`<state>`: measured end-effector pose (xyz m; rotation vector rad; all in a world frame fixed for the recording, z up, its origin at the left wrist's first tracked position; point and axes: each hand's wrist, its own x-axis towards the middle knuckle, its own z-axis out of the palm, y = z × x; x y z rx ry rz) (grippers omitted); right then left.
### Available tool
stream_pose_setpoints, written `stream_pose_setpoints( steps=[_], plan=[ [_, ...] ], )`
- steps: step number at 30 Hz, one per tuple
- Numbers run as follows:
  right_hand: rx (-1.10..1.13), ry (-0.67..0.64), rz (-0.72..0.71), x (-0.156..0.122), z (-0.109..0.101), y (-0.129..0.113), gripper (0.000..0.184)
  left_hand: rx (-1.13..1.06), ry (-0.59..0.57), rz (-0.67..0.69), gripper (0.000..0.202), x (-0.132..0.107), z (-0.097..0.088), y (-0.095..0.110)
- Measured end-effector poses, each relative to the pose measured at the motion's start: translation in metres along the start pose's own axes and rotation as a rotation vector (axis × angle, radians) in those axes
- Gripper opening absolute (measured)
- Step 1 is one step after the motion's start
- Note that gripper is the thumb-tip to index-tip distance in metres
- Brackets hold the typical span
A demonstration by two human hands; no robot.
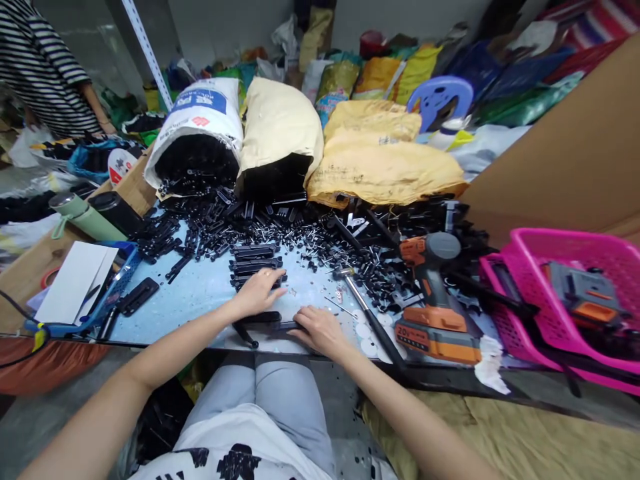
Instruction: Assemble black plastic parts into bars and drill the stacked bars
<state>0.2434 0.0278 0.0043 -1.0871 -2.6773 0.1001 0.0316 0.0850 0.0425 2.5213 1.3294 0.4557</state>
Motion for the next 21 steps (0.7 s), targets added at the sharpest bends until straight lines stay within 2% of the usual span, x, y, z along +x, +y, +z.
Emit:
stream_pose_setpoints(
  steps=[3,6,8,11,14,16,18,21],
  plan=[
    [0.105,-0.005,0.076,-0.015,0.021,-0.002,0.032,0.088,-0.072,-0.121,0.03,0.066,0.01,-0.005],
    [0.127,-0.013,0.111,-0.022,0.026,-0.008,0.032,0.107,-0.12,-0.174,0.026,0.116,0.028,-0.006],
    [0.122,-0.022,0.117,-0.021,0.022,-0.008,0.032,0.1,-0.131,-0.186,0.022,0.135,0.041,-0.003],
    [0.095,0.012,0.191,-0.008,0.011,0.009,0.03,0.081,-0.148,-0.198,0.017,0.143,0.052,0.003],
    [-0.015,0.075,0.38,0.02,0.0,0.04,0.029,0.06,-0.106,-0.192,0.016,0.13,0.046,0.009],
    [-0.12,0.057,0.514,0.042,-0.001,0.062,0.028,0.061,-0.043,-0.188,0.018,0.104,0.034,0.007],
    [-0.192,-0.022,0.619,0.061,0.002,0.078,0.027,0.054,0.056,-0.188,0.021,0.063,0.021,0.001],
    [-0.201,-0.16,0.648,0.079,0.011,0.092,0.02,-0.047,0.351,-0.168,0.018,-0.016,0.013,-0.012]
  ],
)
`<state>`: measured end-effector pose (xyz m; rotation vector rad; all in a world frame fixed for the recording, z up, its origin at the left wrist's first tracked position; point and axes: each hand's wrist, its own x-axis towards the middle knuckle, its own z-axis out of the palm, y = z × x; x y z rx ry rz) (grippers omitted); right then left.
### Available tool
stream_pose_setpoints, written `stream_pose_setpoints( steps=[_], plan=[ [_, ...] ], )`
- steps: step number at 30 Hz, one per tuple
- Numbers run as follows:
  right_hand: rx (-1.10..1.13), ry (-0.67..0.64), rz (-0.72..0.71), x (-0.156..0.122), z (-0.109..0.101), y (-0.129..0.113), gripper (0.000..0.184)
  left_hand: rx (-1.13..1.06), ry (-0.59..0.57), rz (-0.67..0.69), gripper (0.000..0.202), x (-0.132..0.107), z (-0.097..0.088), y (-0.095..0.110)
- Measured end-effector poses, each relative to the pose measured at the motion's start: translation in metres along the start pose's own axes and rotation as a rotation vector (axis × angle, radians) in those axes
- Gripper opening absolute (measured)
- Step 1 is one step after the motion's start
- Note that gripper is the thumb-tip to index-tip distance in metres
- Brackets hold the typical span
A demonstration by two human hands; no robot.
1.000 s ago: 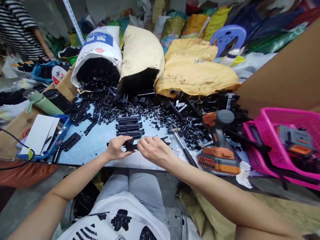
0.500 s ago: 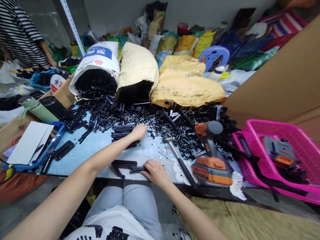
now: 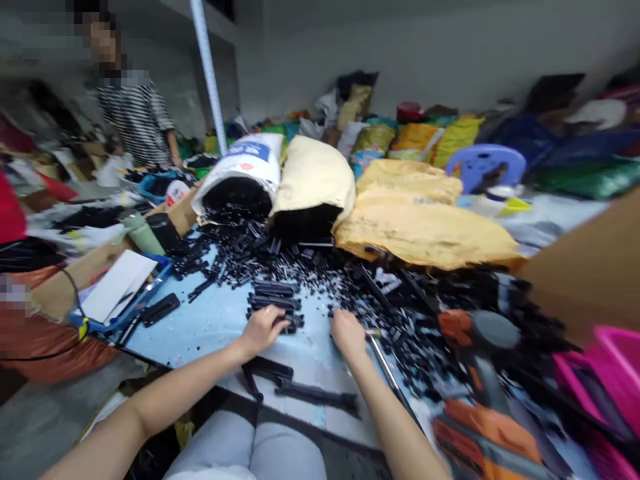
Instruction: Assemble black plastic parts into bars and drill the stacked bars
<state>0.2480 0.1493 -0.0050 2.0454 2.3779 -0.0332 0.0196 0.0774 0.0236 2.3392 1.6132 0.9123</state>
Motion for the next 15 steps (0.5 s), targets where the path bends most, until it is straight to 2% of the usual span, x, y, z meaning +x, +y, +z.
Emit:
stream_pose_setpoints(
  steps=[3,6,8,11,13,15],
  plan=[
    [-0.003,-0.01,-0.019,0.012,0.007,0.003,0.02,-0.019,0.181,-0.059,0.015,-0.065,-0.013,-0.023],
    [0.078,0.028,-0.02,0.011,0.002,0.005,0.021,-0.042,0.22,-0.153,0.013,-0.105,-0.013,-0.036],
    [0.199,0.038,-0.079,0.002,-0.007,0.002,0.019,-0.087,0.221,-0.198,0.013,-0.115,-0.012,-0.039],
    [0.419,0.038,-0.226,-0.02,-0.022,-0.008,0.02,-0.116,0.268,-0.235,0.012,-0.118,-0.011,-0.039],
    [0.53,-0.015,-0.296,-0.038,-0.032,-0.018,0.022,-0.101,0.301,-0.217,0.013,-0.117,-0.011,-0.038],
    [0.591,-0.127,-0.328,-0.057,-0.041,-0.027,0.025,-0.071,0.313,-0.154,0.015,-0.118,-0.01,-0.037]
  ],
)
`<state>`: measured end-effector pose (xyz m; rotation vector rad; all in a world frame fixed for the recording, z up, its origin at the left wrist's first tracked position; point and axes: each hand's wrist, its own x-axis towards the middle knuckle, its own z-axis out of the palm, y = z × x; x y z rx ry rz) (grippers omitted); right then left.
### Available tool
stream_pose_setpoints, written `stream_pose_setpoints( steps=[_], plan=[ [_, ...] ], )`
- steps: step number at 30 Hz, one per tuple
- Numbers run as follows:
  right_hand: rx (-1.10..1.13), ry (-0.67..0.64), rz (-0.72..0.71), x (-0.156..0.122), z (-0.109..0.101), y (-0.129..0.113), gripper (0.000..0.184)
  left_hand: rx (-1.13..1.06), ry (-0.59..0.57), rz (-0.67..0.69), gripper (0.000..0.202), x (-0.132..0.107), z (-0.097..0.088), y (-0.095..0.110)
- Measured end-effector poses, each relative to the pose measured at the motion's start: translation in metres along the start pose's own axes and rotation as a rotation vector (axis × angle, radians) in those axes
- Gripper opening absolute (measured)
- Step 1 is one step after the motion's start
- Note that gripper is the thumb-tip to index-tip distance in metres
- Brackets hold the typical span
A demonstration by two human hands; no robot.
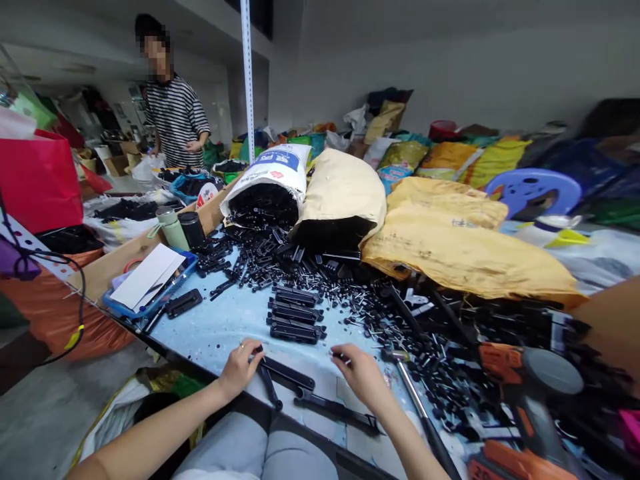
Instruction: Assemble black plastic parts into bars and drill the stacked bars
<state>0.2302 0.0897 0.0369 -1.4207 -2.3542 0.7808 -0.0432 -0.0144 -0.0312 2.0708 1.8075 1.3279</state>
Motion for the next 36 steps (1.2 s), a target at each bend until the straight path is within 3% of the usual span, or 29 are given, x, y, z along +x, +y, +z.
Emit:
stream_pose_setpoints(
  steps=[3,6,11,15,18,23,25,27,29,32,36],
  plan=[
    [0.05,-0.166,0.011,-0.019,0.003,-0.023,0.026,0.035,0.002,0.091,0.019,-0.003,0.0,0.002],
    [0.028,-0.253,0.019,-0.028,0.004,-0.04,0.023,0.029,-0.03,0.113,0.018,-0.002,-0.003,0.003],
    [-0.109,-0.283,-0.002,-0.028,0.006,-0.053,0.022,0.027,-0.025,-0.027,0.013,-0.001,-0.011,0.002],
    [-0.212,-0.297,-0.063,-0.026,0.012,-0.055,0.025,0.112,-0.095,0.194,0.021,-0.003,-0.011,0.004],
    [-0.289,-0.3,-0.109,-0.023,0.016,-0.059,0.027,0.16,-0.118,0.184,0.024,-0.002,-0.008,0.002],
    [-0.389,-0.3,-0.119,-0.016,0.021,-0.064,0.023,0.047,-0.309,0.292,0.022,0.001,-0.007,-0.005],
    [-0.373,-0.278,-0.093,-0.017,0.022,-0.063,0.021,-0.07,-0.225,0.128,0.018,0.003,-0.008,-0.006],
    [-0.337,-0.24,-0.067,-0.022,0.024,-0.059,0.018,-0.188,-0.101,-0.149,0.014,0.006,-0.009,-0.009],
    [-0.292,-0.2,-0.064,-0.028,0.026,-0.054,0.013,-0.297,-0.078,-0.339,0.016,0.008,-0.008,-0.013],
    [-0.212,-0.14,-0.097,-0.038,0.029,-0.048,0.012,-0.434,-0.053,-0.443,0.021,0.006,-0.007,-0.017],
    [-0.158,-0.1,-0.137,-0.044,0.033,-0.045,0.015,-0.517,-0.003,-0.446,0.023,0.003,-0.009,-0.015]
  ],
)
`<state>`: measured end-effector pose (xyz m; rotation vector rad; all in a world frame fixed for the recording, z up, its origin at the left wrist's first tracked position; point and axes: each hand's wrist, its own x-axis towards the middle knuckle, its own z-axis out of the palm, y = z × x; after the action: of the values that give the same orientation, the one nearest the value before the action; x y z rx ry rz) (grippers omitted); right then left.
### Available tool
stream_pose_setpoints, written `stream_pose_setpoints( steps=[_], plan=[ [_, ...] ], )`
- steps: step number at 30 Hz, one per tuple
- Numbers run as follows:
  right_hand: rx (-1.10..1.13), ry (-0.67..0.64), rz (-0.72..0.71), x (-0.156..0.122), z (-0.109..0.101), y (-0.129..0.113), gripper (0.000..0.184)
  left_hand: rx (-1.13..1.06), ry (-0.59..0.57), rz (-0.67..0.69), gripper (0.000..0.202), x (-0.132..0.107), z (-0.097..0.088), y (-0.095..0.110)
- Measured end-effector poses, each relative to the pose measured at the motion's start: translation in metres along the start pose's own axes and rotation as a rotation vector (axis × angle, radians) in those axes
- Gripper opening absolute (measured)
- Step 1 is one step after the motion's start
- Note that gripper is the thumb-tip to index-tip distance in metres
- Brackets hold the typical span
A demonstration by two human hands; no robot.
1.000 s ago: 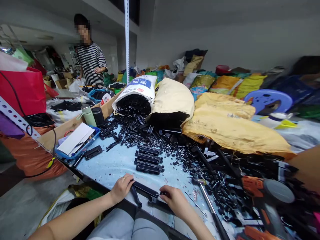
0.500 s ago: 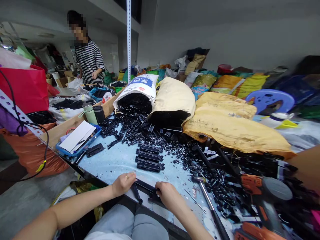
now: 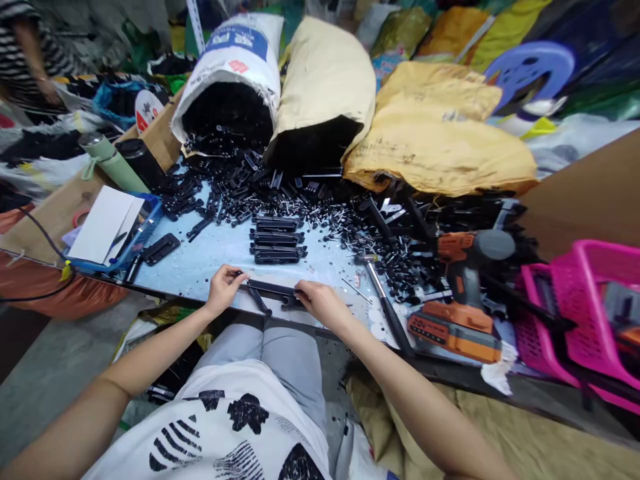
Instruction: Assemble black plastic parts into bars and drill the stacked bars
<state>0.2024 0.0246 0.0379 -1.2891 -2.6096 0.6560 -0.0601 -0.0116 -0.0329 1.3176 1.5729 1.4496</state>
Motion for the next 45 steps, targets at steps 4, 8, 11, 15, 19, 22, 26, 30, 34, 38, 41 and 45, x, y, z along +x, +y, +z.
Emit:
stream_pose_setpoints(
  steps=[4,8,11,15,19,22,26,30,34,38,41,45],
  plan=[
    [0.007,0.044,-0.044,0.001,0.003,0.002,0.019,0.183,-0.073,0.157,0.016,-0.003,0.001,0.006],
    [0.02,0.065,-0.083,-0.001,0.004,0.004,0.022,0.405,-0.135,0.393,0.011,-0.006,0.002,0.01],
    [0.002,0.057,-0.079,-0.004,0.004,0.004,0.023,0.444,-0.117,0.424,0.012,-0.007,0.004,0.01],
    [0.006,0.075,-0.077,-0.008,0.008,0.003,0.025,0.418,0.027,0.341,0.015,0.007,-0.001,0.006],
    [0.055,0.147,-0.079,-0.008,0.012,0.006,0.025,0.456,0.115,0.284,0.031,0.03,-0.011,0.008],
    [0.082,0.168,-0.07,-0.003,0.004,0.015,0.025,0.527,0.002,0.366,0.03,0.026,-0.017,0.013],
    [-0.022,0.453,0.012,0.007,-0.011,0.017,0.028,0.505,-0.051,0.321,0.015,-0.01,-0.015,0.017],
    [-0.074,0.417,-0.045,0.009,0.01,-0.025,0.025,0.509,-0.1,0.215,0.014,-0.039,-0.012,0.02],
    [-0.242,0.267,-0.054,0.009,0.06,-0.071,0.027,0.514,-0.124,0.227,0.02,-0.031,-0.014,0.02],
    [-0.321,0.314,0.025,0.013,0.089,-0.079,0.027,0.584,-0.3,0.266,0.024,-0.003,-0.009,0.019],
    [-0.329,0.353,0.043,0.017,0.095,-0.074,0.025,0.635,-0.477,0.258,0.026,0.011,0.003,0.022],
    [-0.306,0.441,0.058,0.022,0.106,-0.079,0.024,0.706,-0.571,0.23,0.026,0.017,0.017,0.025]
  ],
)
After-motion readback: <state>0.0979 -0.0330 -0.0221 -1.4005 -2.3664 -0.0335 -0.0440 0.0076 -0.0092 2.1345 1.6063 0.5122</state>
